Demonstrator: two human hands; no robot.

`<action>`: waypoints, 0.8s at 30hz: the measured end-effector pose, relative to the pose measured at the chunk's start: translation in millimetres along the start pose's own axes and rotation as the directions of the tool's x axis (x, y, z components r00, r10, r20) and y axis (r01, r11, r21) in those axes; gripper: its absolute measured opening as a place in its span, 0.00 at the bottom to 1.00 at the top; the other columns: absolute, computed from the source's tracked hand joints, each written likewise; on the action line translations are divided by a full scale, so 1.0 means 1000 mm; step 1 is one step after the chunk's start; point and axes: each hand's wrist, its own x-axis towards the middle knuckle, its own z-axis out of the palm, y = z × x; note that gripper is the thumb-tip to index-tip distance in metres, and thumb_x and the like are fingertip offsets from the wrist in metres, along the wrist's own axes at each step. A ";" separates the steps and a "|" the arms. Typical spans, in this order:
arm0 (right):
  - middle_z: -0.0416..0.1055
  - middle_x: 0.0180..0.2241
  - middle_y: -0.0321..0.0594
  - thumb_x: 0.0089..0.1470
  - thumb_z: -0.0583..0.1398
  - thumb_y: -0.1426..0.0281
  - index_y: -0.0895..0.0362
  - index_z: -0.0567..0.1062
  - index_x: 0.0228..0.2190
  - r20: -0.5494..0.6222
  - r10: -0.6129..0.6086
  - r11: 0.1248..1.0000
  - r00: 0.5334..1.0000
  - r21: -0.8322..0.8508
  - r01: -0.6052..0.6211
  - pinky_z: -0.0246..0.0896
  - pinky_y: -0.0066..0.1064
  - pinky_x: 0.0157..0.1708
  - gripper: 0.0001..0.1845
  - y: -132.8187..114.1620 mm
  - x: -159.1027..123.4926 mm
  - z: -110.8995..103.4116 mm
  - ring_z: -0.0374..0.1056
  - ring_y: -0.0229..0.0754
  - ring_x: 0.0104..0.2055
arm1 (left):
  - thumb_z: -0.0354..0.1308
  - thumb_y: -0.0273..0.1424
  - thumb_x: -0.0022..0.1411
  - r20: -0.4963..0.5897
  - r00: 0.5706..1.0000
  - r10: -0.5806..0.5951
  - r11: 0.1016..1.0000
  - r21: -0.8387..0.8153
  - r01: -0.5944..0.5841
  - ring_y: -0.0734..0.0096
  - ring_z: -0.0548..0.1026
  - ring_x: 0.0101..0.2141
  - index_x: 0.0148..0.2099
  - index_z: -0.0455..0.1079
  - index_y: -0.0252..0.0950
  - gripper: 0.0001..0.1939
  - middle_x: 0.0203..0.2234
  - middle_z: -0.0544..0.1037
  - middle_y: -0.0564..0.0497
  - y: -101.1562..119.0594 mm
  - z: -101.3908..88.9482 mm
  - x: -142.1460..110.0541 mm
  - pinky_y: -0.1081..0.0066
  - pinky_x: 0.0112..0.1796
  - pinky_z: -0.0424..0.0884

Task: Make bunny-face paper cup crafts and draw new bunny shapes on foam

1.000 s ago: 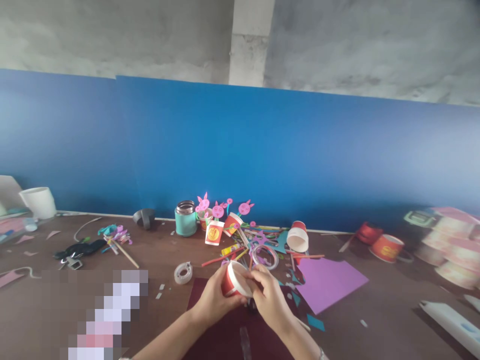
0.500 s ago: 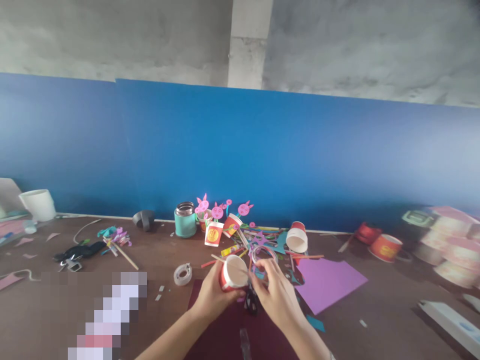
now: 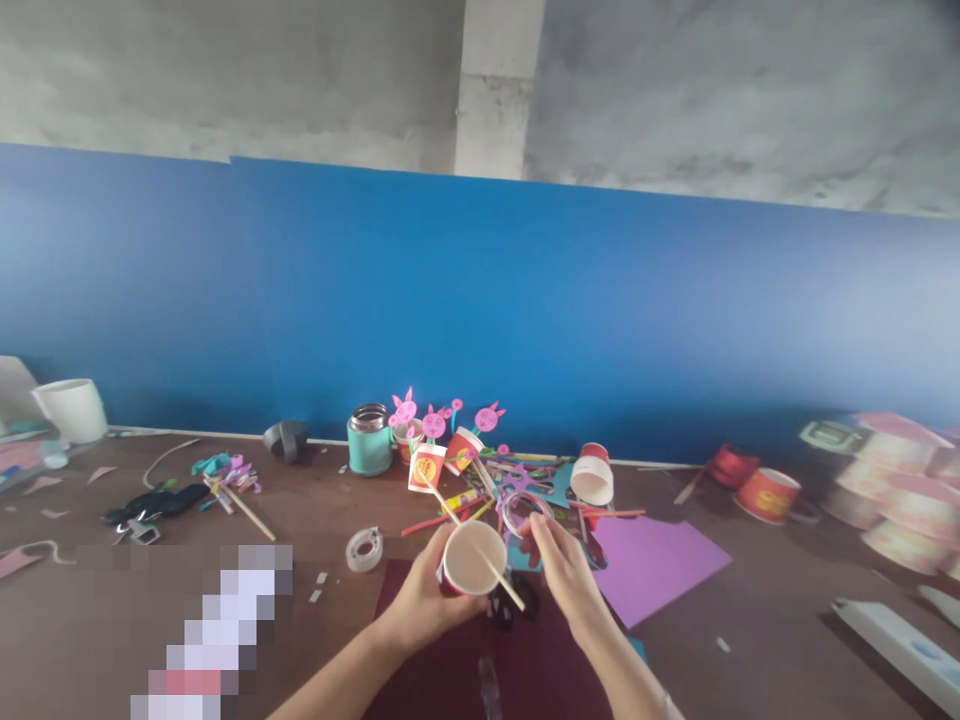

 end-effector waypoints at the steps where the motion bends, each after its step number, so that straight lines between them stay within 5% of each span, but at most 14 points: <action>1: 0.68 0.20 0.38 0.54 0.51 0.50 0.58 0.73 0.24 0.023 0.090 0.992 0.996 0.085 -0.091 0.56 0.27 0.20 0.26 0.000 0.002 -0.002 0.64 0.39 0.22 | 0.68 0.34 0.46 0.068 0.998 -0.009 0.999 -0.049 0.012 0.54 0.69 0.47 0.55 0.59 0.35 0.35 0.48 0.71 0.42 0.003 -0.001 -0.001 0.63 0.48 0.64; 4: 0.71 0.24 0.41 0.52 0.55 0.51 0.59 0.77 0.26 0.206 0.233 0.932 0.950 0.231 -0.279 0.58 0.27 0.20 0.24 -0.001 0.001 -0.003 0.66 0.40 0.24 | 0.69 0.33 0.44 0.292 0.955 -0.048 0.988 -0.127 0.089 0.54 0.68 0.49 0.55 0.60 0.36 0.36 0.49 0.69 0.43 0.015 0.001 -0.007 0.63 0.49 0.63; 7: 0.69 0.21 0.37 0.49 0.59 0.55 0.59 0.77 0.26 0.318 0.300 0.873 0.900 0.288 -0.393 0.59 0.27 0.22 0.19 0.000 -0.004 0.004 0.65 0.38 0.22 | 0.69 0.33 0.44 0.406 0.909 -0.095 0.973 -0.157 0.172 0.55 0.68 0.47 0.55 0.61 0.36 0.35 0.47 0.69 0.44 0.021 0.008 -0.012 0.63 0.46 0.65; 13: 0.58 0.16 0.28 0.49 0.59 0.57 0.59 0.70 0.25 0.264 0.354 0.707 0.897 0.553 -0.441 0.56 0.24 0.21 0.16 0.020 -0.002 0.022 0.56 0.32 0.18 | 0.72 0.30 0.38 0.216 0.976 -0.012 0.973 -0.221 0.061 0.58 0.67 0.46 0.53 0.57 0.38 0.40 0.45 0.68 0.46 0.006 0.021 -0.011 0.66 0.45 0.64; 16: 0.59 0.16 0.30 0.44 0.63 0.58 0.59 0.68 0.22 0.152 0.383 0.664 0.911 0.641 -0.386 0.54 0.24 0.18 0.16 0.035 0.010 0.017 0.55 0.32 0.17 | 0.70 0.31 0.42 0.189 0.982 -0.012 0.984 -0.172 0.045 0.65 0.69 0.39 0.48 0.61 0.36 0.31 0.39 0.69 0.48 0.004 0.020 -0.010 0.69 0.40 0.65; 21: 0.54 0.15 0.27 0.45 0.61 0.57 0.53 0.63 0.22 -0.218 0.387 0.742 0.896 0.651 -0.162 0.48 0.24 0.14 0.15 0.058 0.039 -0.024 0.50 0.32 0.15 | 0.68 0.37 0.46 0.156 0.988 -0.023 0.971 -0.231 0.059 0.65 0.69 0.39 0.50 0.61 0.36 0.31 0.39 0.70 0.47 0.009 0.012 -0.013 0.69 0.40 0.66; 24: 0.55 0.16 0.28 0.49 0.56 0.54 0.52 0.61 0.22 -0.331 0.293 0.823 0.897 0.565 -0.061 0.50 0.25 0.15 0.17 0.058 0.044 -0.040 0.52 0.33 0.17 | 0.68 0.37 0.46 0.094 0.995 -0.027 0.972 -0.229 0.048 0.60 0.69 0.44 0.53 0.60 0.37 0.33 0.44 0.70 0.45 0.005 0.009 -0.012 0.65 0.46 0.64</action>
